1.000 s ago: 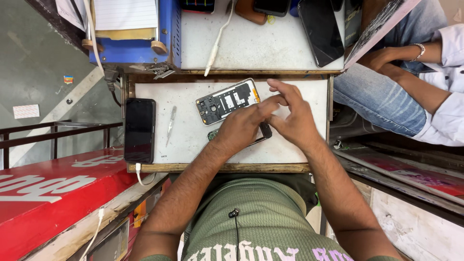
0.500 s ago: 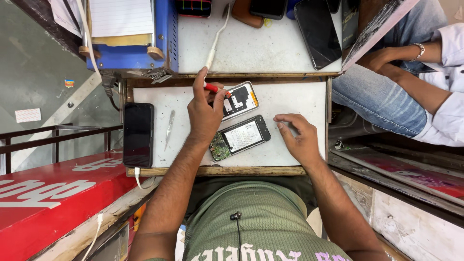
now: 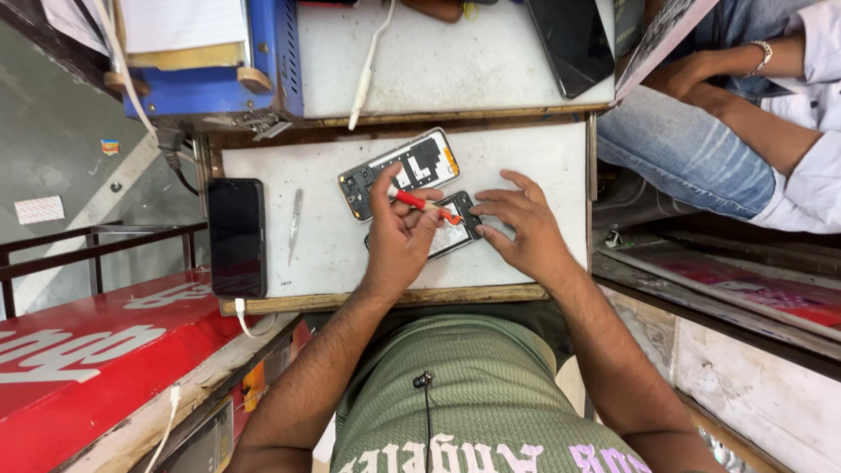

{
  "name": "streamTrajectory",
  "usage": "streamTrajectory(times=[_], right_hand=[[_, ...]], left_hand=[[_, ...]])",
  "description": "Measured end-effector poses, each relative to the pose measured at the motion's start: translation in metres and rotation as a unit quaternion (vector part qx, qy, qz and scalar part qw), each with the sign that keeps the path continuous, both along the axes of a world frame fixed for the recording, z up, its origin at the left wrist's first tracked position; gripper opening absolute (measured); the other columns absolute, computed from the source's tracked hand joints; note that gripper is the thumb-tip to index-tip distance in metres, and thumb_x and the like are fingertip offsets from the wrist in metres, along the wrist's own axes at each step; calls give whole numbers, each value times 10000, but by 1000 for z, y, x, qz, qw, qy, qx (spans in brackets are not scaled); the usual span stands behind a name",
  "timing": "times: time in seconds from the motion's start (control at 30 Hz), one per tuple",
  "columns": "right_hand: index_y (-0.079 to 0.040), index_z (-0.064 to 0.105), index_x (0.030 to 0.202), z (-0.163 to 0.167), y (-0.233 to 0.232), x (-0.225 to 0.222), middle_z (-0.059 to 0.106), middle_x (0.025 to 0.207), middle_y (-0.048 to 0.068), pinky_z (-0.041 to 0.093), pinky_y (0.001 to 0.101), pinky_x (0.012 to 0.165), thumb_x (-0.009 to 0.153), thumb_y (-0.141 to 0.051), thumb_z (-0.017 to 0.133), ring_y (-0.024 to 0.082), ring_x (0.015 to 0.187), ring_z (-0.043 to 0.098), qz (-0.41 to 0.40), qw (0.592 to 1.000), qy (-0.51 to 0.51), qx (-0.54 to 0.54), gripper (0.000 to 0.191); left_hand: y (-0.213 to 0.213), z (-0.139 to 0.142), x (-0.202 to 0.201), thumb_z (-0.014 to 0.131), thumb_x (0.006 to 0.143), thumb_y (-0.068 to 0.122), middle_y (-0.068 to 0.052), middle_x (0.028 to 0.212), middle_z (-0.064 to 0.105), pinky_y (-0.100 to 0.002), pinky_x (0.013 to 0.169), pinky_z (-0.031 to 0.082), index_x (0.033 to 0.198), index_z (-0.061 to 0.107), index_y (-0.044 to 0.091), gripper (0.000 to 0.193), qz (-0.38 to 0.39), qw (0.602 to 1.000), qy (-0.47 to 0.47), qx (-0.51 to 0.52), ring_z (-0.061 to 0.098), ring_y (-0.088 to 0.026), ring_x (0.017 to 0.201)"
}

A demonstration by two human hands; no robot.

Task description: The person repairs a disassembled smartphone at a workbench. They use a red-handled screwdriver to unscrew components from the phone body, pry and lift the battery out of the chassis, then handle the exposed motherboard and press components on the board with their fingers.

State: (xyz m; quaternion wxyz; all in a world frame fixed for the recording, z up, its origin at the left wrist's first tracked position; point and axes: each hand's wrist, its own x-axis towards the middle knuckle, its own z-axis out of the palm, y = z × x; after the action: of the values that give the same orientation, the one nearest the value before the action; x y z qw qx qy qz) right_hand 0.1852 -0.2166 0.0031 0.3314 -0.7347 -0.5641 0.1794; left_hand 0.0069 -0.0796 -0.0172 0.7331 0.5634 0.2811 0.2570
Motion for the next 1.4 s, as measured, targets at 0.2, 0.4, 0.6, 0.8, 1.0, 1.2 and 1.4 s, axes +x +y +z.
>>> streamTrajectory(times=[0.2, 0.4, 0.6, 0.8, 1.0, 1.2, 1.4], right_hand=[[-162, 809, 1080, 7, 5, -1, 657, 1387, 41, 388, 497, 1181, 797, -107, 839, 384, 1473, 380, 12, 998, -22, -54, 290], [-208, 822, 1074, 8, 6, -1, 668, 1391, -10, 326, 521, 1155, 813, -146, 838, 378, 1489, 370, -1, 995, -33, -91, 268], [-232, 828, 1079, 8, 5, -3, 678, 1390, -20, 319, 514, 1170, 831, -132, 819, 363, 1499, 362, -16, 997, -16, -79, 268], [-243, 829, 1070, 6, 3, -5, 670, 1395, -5, 296, 530, 1193, 838, -133, 820, 371, 1507, 337, -23, 996, -22, -85, 257], [-256, 828, 1062, 4, 3, -5, 666, 1394, -9, 280, 545, 1193, 835, -155, 827, 359, 1508, 328, -28, 994, -21, -100, 249], [-267, 827, 1059, 3, 4, -4, 663, 1400, -19, 265, 541, 1210, 837, -181, 821, 337, 1516, 316, -27, 993, -24, -115, 238], [-265, 826, 1062, 1, 3, -3, 652, 1409, -14, 251, 550, 1210, 845, -190, 818, 344, 1513, 299, -21, 993, -25, -115, 229]], left_hand=[[-17, -16, 1, 542, 1008, -63, -191, 1260, 660, -285, 885, 615, 1521, 192, 60, 634, -35, 999, 23, 19, 741, -210, 1064], [-19, -21, 3, 533, 1002, -68, -174, 1260, 653, -276, 861, 608, 1494, 207, 48, 601, -37, 999, 32, 22, 734, -185, 1033], [-20, -16, 5, 542, 1016, -48, -182, 1254, 663, -278, 857, 616, 1474, 213, 35, 570, -36, 997, 47, 48, 740, -179, 1036], [-19, -13, 4, 533, 1008, -38, -173, 1257, 663, -275, 825, 619, 1463, 208, 51, 566, -50, 993, 77, 71, 744, -169, 1041], [-21, -18, 3, 557, 1004, -35, -177, 1240, 682, -281, 855, 613, 1466, 231, 66, 574, -40, 990, 75, 113, 740, -177, 1039], [-23, -23, 2, 575, 1010, -28, -172, 1229, 686, -292, 887, 627, 1484, 221, 59, 598, -43, 988, 75, 131, 738, -176, 1042], [-25, -24, 1, 600, 1034, -1, -157, 1166, 692, -312, 940, 654, 1503, 212, 51, 611, -25, 990, 59, 127, 747, -184, 1069]])
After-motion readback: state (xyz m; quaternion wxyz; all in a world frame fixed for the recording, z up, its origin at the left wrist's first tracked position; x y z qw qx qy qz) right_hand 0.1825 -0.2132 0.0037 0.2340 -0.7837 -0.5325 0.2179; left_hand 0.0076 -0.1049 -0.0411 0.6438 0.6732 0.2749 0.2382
